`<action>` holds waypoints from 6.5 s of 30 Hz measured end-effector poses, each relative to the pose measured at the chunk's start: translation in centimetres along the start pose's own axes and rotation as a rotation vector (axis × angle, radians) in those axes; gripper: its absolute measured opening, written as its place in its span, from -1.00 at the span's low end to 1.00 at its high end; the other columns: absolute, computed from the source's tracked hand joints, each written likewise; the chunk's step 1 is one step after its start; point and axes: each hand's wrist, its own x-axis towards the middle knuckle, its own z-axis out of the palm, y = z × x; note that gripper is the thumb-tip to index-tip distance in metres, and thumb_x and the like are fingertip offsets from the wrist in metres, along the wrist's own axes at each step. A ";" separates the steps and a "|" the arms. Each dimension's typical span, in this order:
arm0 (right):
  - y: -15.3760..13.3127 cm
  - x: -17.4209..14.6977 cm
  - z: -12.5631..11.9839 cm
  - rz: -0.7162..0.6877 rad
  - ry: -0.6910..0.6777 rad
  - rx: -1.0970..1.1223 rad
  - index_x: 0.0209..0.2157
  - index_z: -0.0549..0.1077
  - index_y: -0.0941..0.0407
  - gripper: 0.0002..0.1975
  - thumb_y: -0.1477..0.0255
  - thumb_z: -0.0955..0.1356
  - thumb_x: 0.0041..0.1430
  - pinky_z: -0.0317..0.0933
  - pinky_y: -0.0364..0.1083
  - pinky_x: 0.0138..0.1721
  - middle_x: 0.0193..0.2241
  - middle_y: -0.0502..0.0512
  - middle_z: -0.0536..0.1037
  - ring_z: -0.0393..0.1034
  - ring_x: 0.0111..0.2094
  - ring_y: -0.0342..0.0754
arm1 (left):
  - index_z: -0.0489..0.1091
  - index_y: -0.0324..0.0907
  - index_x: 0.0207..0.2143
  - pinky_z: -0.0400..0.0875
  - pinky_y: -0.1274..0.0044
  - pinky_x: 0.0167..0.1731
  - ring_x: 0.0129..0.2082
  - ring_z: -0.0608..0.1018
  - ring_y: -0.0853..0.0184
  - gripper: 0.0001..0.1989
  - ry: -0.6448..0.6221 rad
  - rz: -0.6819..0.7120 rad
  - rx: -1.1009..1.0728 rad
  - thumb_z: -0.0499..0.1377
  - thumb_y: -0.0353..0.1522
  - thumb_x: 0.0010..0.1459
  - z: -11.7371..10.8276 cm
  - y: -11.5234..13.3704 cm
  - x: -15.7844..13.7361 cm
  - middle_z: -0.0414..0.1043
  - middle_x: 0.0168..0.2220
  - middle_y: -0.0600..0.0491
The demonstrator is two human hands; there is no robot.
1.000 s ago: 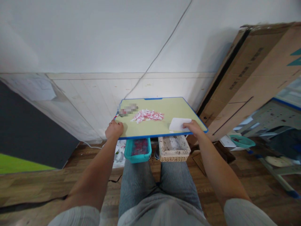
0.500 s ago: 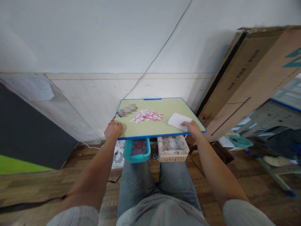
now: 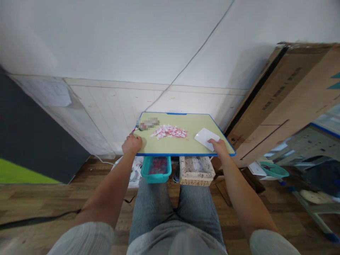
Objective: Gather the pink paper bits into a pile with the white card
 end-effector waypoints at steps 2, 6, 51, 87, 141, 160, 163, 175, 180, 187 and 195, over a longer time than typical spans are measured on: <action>-0.1 0.0 0.0 -0.012 0.016 -0.035 -0.16 0.65 0.21 -0.57 0.30 0.47 -0.09 0.42 -0.06 -0.37 -0.35 0.13 0.70 0.57 -0.29 0.13 | 0.31 -0.30 0.17 0.46 0.12 -0.01 0.03 0.59 -0.15 -0.45 0.008 -0.006 -0.011 -0.05 -0.11 0.33 0.0 0.1 -0.2 0.49 0.07 -0.33; -0.4 -0.4 -0.1 -0.067 0.030 -0.100 -0.16 0.65 0.26 -0.53 0.27 0.47 -0.10 0.44 -0.02 -0.32 -0.29 0.23 0.71 0.59 -0.23 0.20 | 0.31 -0.31 0.18 0.45 0.17 -0.01 0.04 0.58 -0.11 -0.45 -0.006 -0.013 -0.027 -0.06 -0.12 0.34 -0.3 0.2 -0.5 0.48 0.08 -0.34; -9.8 4.4 15.5 -0.387 -0.582 -0.053 -0.29 0.55 0.13 -0.75 0.31 0.50 -0.01 0.33 -0.12 -0.48 -0.46 0.01 0.63 0.47 -0.51 -0.04 | 0.54 -0.18 -0.28 0.28 0.52 -0.40 -0.43 0.45 0.37 -0.79 -0.076 0.629 -0.517 0.12 -0.32 0.17 -0.6 10.0 10.9 0.49 -0.44 0.08; -7.9 14.4 10.1 -0.303 -0.271 -0.341 -0.31 0.60 0.11 -0.71 0.30 0.51 -0.14 0.22 -0.08 -0.54 -0.50 0.10 0.62 0.44 -0.53 0.03 | 0.57 -0.17 -0.29 0.28 0.66 -0.62 -0.46 0.65 0.37 -0.65 -1.729 0.689 -0.272 0.35 -0.05 0.15 -1.9 9.4 9.0 0.68 -0.26 -0.02; -8.8 14.4 9.3 -0.217 -0.326 -0.300 -0.23 0.59 0.05 -0.68 0.30 0.52 -0.10 0.31 -0.07 -0.48 -0.36 0.06 0.65 0.49 -0.43 0.03 | 0.61 -0.14 -0.12 0.47 0.70 -0.52 -0.34 0.70 0.32 -0.65 -1.740 0.607 -0.383 0.39 -0.12 0.13 -1.3 9.0 9.8 0.67 -0.12 -0.04; -8.8 14.7 7.3 -0.089 -0.824 -0.246 -0.14 0.65 0.10 -0.51 0.29 0.61 -0.18 0.46 0.02 -0.20 -0.19 0.10 0.71 0.57 -0.23 0.11 | 0.60 -0.13 -0.08 0.48 0.66 -0.51 -0.32 0.70 0.28 -0.61 -1.726 0.649 -0.387 0.38 -0.11 0.12 -1.3 9.0 9.9 0.65 -0.10 -0.07; -9.2 14.7 6.5 -0.086 -0.818 -0.232 -0.20 0.66 0.09 -0.58 0.32 0.61 -0.18 0.44 0.02 -0.17 -0.18 0.10 0.71 0.56 -0.23 0.09 | 0.60 -0.12 -0.08 0.47 0.66 -0.51 -0.32 0.70 0.28 -0.61 -1.727 0.638 -0.388 0.38 -0.11 0.12 -1.2 9.0 9.9 0.65 -0.10 -0.06; -9.9 13.3 6.9 -0.177 -0.958 -0.359 -0.26 0.60 0.11 -0.62 0.28 0.61 -0.14 0.35 -0.08 -0.33 -0.32 0.05 0.67 0.50 -0.33 0.03 | 0.61 -0.11 -0.10 0.47 0.67 -0.50 -0.33 0.69 0.30 -0.63 -1.733 0.615 -0.382 0.38 -0.10 0.11 -0.8 8.9 10.0 0.66 -0.13 -0.04; -9.7 13.6 6.6 -0.201 -0.874 -0.296 -0.19 0.60 0.10 -0.57 0.26 0.60 -0.13 0.37 -0.06 -0.29 -0.27 0.07 0.67 0.51 -0.29 0.04 | 0.61 -0.11 -0.08 0.49 0.66 -0.50 -0.32 0.69 0.27 -0.60 -1.730 0.624 -0.394 0.37 -0.08 0.11 -0.9 8.9 10.1 0.65 -0.14 -0.05; -9.6 13.8 6.8 -0.192 -0.886 -0.335 -0.25 0.59 0.09 -0.60 0.24 0.61 -0.15 0.35 -0.08 -0.34 -0.33 0.04 0.66 0.49 -0.34 0.02 | 0.61 -0.12 -0.09 0.50 0.66 -0.49 -0.32 0.69 0.28 -0.62 -1.725 0.611 -0.392 0.38 -0.11 0.11 -1.0 9.0 10.0 0.66 -0.14 -0.04; -10.2 14.0 4.8 -0.147 -0.860 -0.328 -0.29 0.57 0.11 -0.63 0.32 0.60 -0.18 0.31 -0.08 -0.36 -0.34 0.05 0.65 0.48 -0.34 0.04 | 0.61 -0.11 -0.08 0.51 0.65 -0.49 -0.32 0.69 0.27 -0.60 -1.736 0.617 -0.406 0.37 -0.09 0.11 -0.7 8.8 10.1 0.65 -0.15 -0.05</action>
